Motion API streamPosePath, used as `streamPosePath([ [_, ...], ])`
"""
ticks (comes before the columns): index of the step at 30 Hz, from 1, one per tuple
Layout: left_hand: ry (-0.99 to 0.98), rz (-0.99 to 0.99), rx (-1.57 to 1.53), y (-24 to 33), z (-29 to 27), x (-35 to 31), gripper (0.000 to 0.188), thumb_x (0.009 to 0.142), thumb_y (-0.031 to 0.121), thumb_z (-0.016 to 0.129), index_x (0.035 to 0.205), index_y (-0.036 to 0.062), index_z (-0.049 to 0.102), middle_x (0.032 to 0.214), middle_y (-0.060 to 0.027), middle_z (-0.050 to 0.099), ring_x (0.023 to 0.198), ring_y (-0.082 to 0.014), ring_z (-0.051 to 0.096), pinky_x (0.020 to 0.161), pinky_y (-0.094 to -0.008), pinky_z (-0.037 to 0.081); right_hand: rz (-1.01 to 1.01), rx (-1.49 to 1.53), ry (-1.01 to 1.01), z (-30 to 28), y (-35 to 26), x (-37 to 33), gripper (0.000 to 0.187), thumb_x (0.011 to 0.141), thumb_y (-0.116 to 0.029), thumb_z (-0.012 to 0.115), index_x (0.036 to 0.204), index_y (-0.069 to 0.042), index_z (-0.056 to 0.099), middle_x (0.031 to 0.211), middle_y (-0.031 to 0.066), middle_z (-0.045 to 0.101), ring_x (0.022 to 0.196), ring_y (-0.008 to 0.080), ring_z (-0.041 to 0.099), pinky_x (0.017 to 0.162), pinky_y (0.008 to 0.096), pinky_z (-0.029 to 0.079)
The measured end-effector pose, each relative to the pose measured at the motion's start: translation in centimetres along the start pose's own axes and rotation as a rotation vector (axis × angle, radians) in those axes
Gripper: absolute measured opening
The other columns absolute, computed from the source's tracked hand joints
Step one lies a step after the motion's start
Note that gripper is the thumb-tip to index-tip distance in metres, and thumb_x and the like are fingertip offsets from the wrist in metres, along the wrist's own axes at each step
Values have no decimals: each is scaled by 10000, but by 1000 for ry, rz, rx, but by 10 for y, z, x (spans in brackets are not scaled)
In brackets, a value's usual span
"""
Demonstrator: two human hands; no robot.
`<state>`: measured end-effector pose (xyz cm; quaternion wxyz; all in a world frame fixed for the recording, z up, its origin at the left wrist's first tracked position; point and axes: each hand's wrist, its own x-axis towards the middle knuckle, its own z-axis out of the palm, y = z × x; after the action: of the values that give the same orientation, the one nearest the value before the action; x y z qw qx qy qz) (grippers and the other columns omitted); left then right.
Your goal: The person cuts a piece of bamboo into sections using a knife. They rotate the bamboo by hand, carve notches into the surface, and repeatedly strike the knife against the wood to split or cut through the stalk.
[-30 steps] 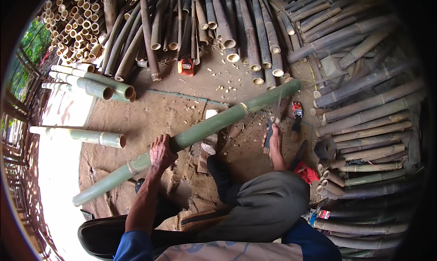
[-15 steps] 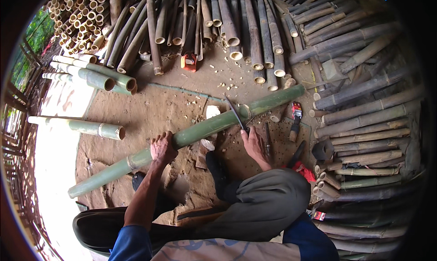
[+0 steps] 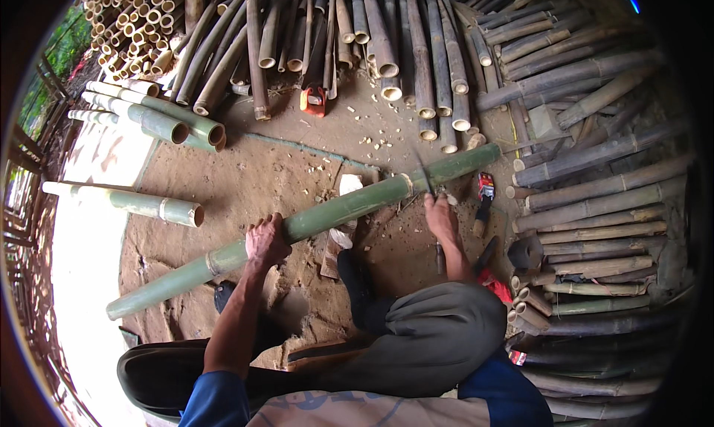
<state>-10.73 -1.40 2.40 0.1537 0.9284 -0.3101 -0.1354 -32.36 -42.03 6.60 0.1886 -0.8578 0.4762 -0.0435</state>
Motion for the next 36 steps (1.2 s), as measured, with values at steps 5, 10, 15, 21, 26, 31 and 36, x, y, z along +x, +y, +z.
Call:
streamPosePath([
  [5,-127,-19,-23,-12,-15,-1,538,658,225,864,1144,110,665,1090,-147,764,1060,-378,742,933,-509,578,341,780,-97,3,-5,-22,563,1088,-635,527,1121,-75,571,671,19,497,424,154,500,375,341,461],
  [10,-305,66,-74,-11,-14,10,617,612,315,931,1145,108,699,1044,-141,800,946,-377,773,850,-495,619,160,472,-18,29,34,-39,545,1100,-580,532,1180,-44,585,720,85,612,519,248,628,448,400,530],
  [15,111,13,55,-9,22,-23,484,727,197,821,1166,123,629,1113,-153,718,1137,-371,686,999,-518,491,-279,2,-203,21,-31,-90,538,1101,-483,560,1321,9,554,1068,363,730,958,562,714,828,633,553],
  [21,-85,42,-9,31,10,-8,533,728,213,824,1204,94,616,1209,-177,709,1215,-378,674,1029,-527,490,70,222,209,59,53,-28,469,1104,-428,574,1262,12,608,1058,332,726,961,553,708,797,613,556],
  [26,-134,-11,-19,-7,-9,-11,499,709,238,840,1147,90,654,1121,-175,750,1099,-381,735,945,-522,565,-342,-3,-122,25,-15,-71,502,1116,-445,550,1236,39,611,1067,344,717,979,558,700,806,594,557],
  [31,-204,-4,6,-12,-18,9,545,658,282,876,1135,104,682,1031,-169,781,992,-395,768,872,-515,611,-139,156,-33,38,-24,-54,485,1098,-460,581,1217,9,609,1009,337,728,972,550,714,793,606,556],
  [36,-310,-11,-35,-2,-19,15,592,640,306,885,1171,132,689,1036,-159,792,1006,-385,771,883,-509,613,-40,68,49,29,-23,-58,520,1098,-481,566,1276,5,610,1022,336,734,984,541,717,839,621,552],
])
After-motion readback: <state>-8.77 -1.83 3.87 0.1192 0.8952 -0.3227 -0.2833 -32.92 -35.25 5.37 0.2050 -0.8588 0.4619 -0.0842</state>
